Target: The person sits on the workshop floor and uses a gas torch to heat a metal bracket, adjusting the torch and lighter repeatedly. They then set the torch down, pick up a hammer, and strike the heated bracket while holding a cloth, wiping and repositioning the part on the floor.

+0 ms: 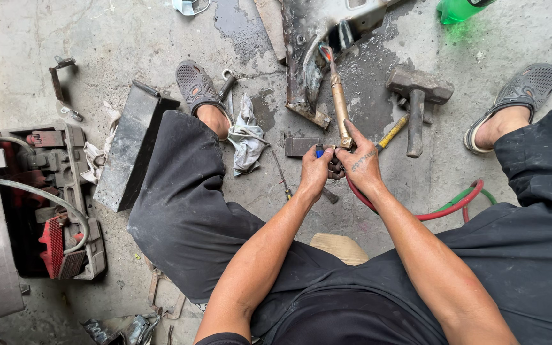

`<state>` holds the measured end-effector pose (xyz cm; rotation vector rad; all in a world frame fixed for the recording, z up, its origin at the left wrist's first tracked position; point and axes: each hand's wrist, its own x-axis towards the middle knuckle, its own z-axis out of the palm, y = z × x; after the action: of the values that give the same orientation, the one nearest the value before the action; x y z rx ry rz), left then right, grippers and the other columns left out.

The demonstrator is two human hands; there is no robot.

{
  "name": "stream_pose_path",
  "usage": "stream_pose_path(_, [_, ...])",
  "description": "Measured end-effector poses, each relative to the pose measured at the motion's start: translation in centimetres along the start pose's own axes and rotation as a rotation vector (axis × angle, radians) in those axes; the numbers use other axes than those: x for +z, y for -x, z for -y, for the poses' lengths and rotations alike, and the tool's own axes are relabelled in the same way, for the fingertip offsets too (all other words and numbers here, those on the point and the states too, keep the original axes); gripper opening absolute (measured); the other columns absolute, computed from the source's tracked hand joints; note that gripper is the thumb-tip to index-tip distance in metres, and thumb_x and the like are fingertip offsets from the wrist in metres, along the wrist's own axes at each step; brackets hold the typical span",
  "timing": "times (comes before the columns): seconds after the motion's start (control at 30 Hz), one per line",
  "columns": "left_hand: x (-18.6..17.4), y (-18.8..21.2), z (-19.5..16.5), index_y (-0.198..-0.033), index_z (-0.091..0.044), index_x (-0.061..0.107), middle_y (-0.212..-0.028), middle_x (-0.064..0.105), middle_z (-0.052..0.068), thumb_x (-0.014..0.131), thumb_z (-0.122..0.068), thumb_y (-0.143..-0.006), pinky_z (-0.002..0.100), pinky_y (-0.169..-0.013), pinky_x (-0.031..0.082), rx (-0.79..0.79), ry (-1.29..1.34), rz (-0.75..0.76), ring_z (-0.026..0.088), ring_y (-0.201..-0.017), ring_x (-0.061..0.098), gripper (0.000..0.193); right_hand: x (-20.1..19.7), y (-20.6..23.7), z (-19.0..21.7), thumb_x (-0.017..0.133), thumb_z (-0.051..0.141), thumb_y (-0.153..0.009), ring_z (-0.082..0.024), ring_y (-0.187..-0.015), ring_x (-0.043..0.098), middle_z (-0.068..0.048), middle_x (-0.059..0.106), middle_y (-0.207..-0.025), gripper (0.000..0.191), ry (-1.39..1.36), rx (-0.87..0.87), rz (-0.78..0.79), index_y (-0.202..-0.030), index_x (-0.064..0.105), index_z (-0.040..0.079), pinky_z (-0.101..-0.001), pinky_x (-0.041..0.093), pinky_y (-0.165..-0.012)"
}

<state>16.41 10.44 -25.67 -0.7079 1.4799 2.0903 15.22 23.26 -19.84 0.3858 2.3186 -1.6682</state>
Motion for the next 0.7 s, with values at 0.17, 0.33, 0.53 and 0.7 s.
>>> stream_pose_path(0.17, [0.06,0.15,-0.41,-0.114,0.003,0.057,-0.078,0.066,0.009,0.051,-0.015,-0.105,0.031,-0.049,0.056,0.019,0.001,0.003,0.017,-0.056,0.065,0.021,-0.05,-0.05,0.42,0.064,0.005,-0.088,-0.008,-0.068,0.061,-0.007,0.069,-0.09,0.072,-0.012,0.022,0.007,-0.157,0.045,0.008,-0.0277,0.054,-0.06])
stream_pose_path(0.33, [0.07,0.07,-0.31,-0.114,0.003,0.056,-0.078,0.066,0.009,0.05,-0.015,-0.105,0.03,-0.049,0.056,0.018,0.004,0.009,0.016,-0.057,0.065,0.021,-0.06,-0.14,0.3,0.065,0.005,-0.088,-0.007,-0.071,0.063,-0.007,0.071,-0.094,0.072,0.01,-0.03,-0.004,-0.157,0.045,0.007,-0.0267,0.055,-0.063])
stream_pose_path(0.53, [0.18,0.15,-0.22,-0.115,0.002,0.057,-0.078,0.065,0.008,0.049,-0.015,-0.105,0.03,-0.05,0.055,0.003,-0.012,0.018,0.015,-0.058,0.064,0.021,-0.16,-0.01,0.03,0.064,0.004,-0.088,-0.008,-0.074,0.064,-0.007,0.07,-0.103,0.072,0.01,-0.007,-0.001,-0.157,0.043,0.007,-0.027,0.056,-0.064])
stream_pose_path(0.7, [0.22,0.3,-0.5,-0.114,0.003,0.058,-0.077,0.065,0.009,0.05,-0.015,-0.105,0.03,-0.049,0.056,0.013,-0.026,0.006,0.016,-0.057,0.065,0.021,-0.08,0.02,0.22,0.063,0.005,-0.089,-0.008,-0.073,0.063,-0.009,0.069,-0.098,0.072,-0.043,0.036,0.013,-0.158,0.042,0.008,-0.0278,0.055,-0.062])
